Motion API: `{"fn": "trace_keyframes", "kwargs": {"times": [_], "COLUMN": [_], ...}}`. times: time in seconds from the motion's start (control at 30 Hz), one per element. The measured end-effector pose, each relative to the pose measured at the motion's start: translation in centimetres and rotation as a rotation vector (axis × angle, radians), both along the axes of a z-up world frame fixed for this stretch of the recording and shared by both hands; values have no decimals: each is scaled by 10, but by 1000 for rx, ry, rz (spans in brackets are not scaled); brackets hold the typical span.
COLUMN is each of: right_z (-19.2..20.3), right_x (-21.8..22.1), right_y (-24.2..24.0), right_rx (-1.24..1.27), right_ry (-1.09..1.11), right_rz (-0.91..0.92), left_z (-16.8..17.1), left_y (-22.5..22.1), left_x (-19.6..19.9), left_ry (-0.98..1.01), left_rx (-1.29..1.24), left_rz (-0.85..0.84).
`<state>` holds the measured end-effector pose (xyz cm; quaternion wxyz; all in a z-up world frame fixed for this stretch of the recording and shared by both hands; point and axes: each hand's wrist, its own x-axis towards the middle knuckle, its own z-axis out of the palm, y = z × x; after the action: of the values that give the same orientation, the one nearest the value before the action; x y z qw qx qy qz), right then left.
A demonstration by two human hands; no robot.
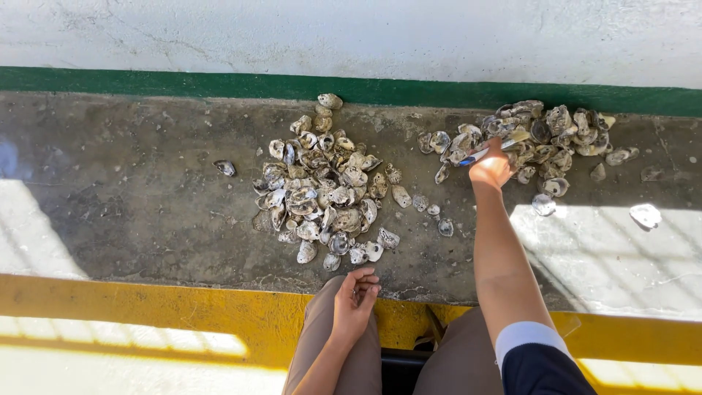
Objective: A person is using a brush to clean various oyster shells.
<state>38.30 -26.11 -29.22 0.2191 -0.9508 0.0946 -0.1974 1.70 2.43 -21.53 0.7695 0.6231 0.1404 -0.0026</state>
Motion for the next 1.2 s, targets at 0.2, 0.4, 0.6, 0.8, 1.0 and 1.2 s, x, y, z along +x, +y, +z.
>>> {"fn": "trace_keyframes", "kwargs": {"times": [0.2,0.4,0.6,0.8,1.0,1.2], "right_z": [-74,38,152,199,278,301], "right_x": [14,-133,-254,-329,-378,-436], "right_y": [-31,3,34,41,65,62], "right_rx": [1274,1176,1765,1845,1257,467], "right_ry": [-157,-154,47,-13,-56,92], "right_rz": [-53,493,467,667,674,508], "left_z": [-4,-20,46,152,171,142], "left_y": [5,2,-24,-36,-23,-21], "left_x": [7,11,47,37,10,15], "left_ry": [71,52,-66,-216,-280,-337], "left_rx": [-23,68,-90,-137,-331,-305], "left_rz": [15,-80,-289,-398,-437,-306]}}
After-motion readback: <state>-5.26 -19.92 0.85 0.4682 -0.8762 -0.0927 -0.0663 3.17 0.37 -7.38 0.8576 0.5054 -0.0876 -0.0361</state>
